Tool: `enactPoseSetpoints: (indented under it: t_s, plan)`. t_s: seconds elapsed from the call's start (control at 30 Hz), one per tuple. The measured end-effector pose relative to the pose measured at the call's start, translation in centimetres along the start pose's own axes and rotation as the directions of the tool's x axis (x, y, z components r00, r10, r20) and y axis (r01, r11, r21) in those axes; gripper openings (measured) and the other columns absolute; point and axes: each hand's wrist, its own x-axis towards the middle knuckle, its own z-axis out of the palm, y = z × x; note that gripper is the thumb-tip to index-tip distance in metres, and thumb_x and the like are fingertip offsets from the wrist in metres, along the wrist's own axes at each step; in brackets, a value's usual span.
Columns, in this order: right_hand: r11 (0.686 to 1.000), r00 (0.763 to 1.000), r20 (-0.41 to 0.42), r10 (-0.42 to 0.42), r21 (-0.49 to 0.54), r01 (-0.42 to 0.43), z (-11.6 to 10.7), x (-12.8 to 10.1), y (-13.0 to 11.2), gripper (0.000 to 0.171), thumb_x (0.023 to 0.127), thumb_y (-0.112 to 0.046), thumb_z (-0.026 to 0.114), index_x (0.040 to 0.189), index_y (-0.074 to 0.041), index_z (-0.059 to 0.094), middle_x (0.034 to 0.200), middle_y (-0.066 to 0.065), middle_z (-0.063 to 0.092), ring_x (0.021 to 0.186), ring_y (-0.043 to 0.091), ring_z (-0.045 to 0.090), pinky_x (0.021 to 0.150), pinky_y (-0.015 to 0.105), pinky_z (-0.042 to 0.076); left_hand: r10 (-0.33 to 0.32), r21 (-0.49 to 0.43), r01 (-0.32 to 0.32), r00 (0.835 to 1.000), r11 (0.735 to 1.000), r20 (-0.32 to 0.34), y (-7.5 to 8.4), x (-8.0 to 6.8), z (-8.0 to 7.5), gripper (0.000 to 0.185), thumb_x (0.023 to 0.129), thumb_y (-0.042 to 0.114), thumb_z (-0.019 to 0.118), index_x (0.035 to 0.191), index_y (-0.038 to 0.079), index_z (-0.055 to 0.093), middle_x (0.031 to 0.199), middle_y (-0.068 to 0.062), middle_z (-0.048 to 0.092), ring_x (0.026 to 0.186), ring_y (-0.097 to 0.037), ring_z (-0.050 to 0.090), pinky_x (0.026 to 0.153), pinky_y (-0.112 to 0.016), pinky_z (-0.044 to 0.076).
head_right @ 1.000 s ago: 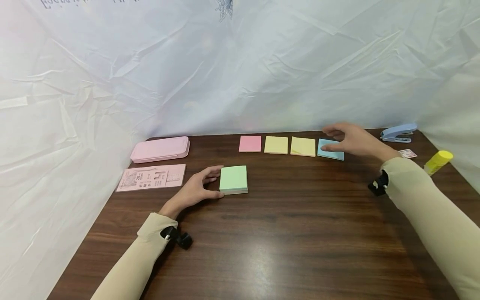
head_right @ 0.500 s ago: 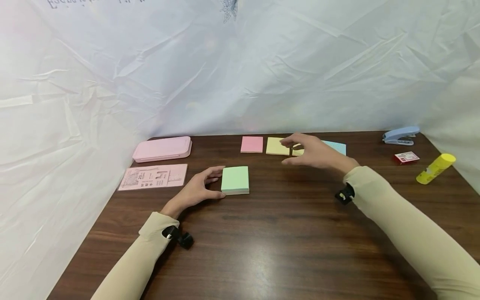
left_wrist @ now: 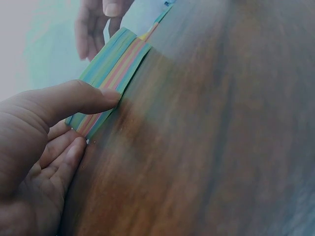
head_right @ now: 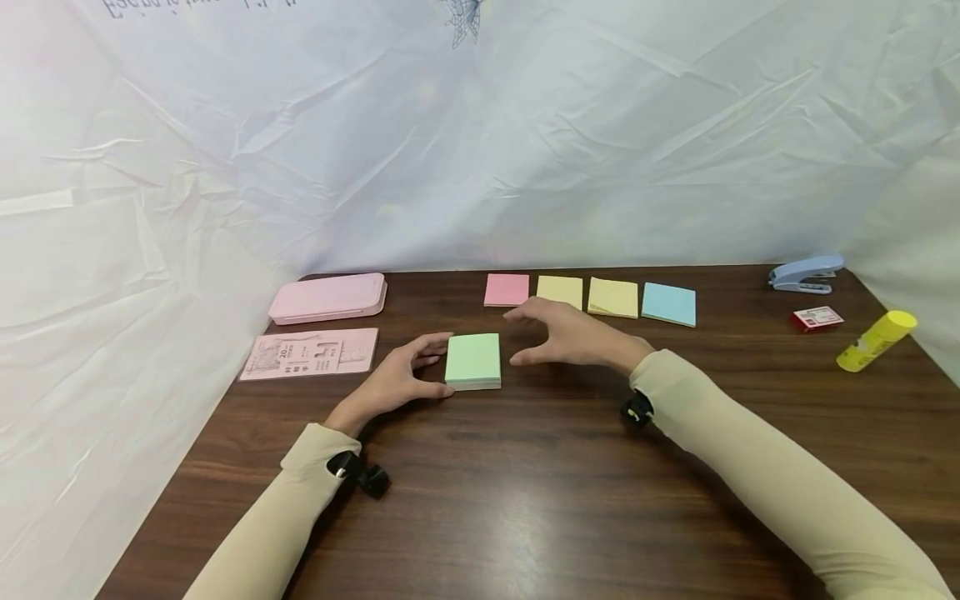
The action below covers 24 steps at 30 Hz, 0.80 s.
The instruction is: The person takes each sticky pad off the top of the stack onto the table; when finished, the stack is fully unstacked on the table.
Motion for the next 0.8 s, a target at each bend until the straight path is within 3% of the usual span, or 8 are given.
enactPoseSetpoints:
  t_s: [0.4,0.8]
  plan:
    - [1.0,0.998,0.065,0.003,-0.029,-0.001,2.0,1.2,-1.0,0.082,0.087,-0.046,0.089,0.149,-0.001,0.059,0.143,0.011,0.059,0.132,0.03,0.057,0.11,0.055,0.049,0.002,-0.001,-0.002,1.0,1.0,-0.005,0.1,0.0,0.1,0.088,0.085,0.014,0.091,0.16,0.008,0.046,0.151,-0.015,0.056,0.138,-0.03,0.056,0.116,-0.039,0.046]
    - [0.999,0.997,0.073,0.002,-0.04,0.001,2.6,1.6,-1.0,0.075,0.088,-0.043,0.089,0.145,-0.003,0.061,0.138,0.009,0.059,0.127,0.027,0.058,0.109,0.053,0.05,0.01,-0.011,-0.01,1.0,1.0,-0.002,0.2,0.0,0.1,0.087,0.085,0.013,0.09,0.16,0.008,0.046,0.151,-0.014,0.056,0.139,-0.029,0.056,0.116,-0.04,0.046]
